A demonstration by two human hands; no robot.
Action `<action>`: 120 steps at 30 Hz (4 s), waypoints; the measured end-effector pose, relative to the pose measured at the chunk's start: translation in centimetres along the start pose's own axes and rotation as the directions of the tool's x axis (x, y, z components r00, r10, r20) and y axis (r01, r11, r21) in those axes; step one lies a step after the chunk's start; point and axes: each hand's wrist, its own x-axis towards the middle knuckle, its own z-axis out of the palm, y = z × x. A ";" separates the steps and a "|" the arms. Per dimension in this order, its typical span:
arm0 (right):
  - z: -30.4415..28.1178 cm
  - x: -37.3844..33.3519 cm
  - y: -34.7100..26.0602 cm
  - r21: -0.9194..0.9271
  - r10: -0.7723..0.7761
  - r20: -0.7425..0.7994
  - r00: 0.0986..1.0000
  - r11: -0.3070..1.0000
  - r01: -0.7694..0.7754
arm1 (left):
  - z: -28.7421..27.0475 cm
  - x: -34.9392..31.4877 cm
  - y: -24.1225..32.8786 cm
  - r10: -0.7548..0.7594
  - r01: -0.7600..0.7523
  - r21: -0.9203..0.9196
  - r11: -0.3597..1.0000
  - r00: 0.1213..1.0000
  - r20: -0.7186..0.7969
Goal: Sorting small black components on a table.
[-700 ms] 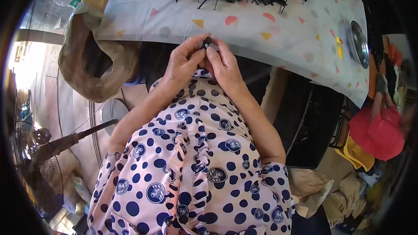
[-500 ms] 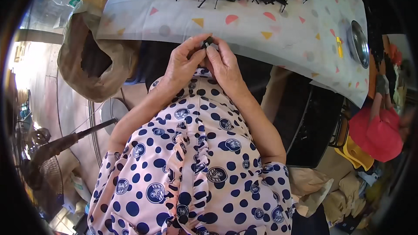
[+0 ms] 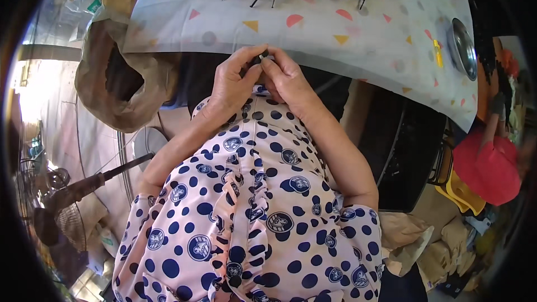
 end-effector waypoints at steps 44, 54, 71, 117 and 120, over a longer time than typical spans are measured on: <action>0.7 -0.7 0.3 -0.409 -0.277 0.046 0.960 0.871 0.271 | -1.4 -0.5 -0.6 -0.105 0.202 -0.297 0.933 0.944 0.313; 1.4 0.7 1.6 -0.554 -0.382 0.027 0.924 0.764 0.332 | -1.1 -1.0 -0.4 -0.014 0.010 0.063 0.998 0.998 0.062; -5.8 9.3 -8.9 -0.983 -0.669 0.095 0.737 -0.178 -0.035 | -28.6 -1.0 -9.4 0.196 0.313 0.720 0.619 0.826 -0.528; 1.0 -0.7 0.4 -0.250 -0.290 -0.025 0.957 0.928 0.275 | -0.8 0.0 1.0 -0.149 0.177 -0.376 0.910 0.983 0.103; 1.1 -0.5 0.6 -0.199 -0.298 -0.024 0.954 0.937 0.288 | -0.8 -0.1 0.9 -0.115 0.130 -0.326 0.936 0.991 0.064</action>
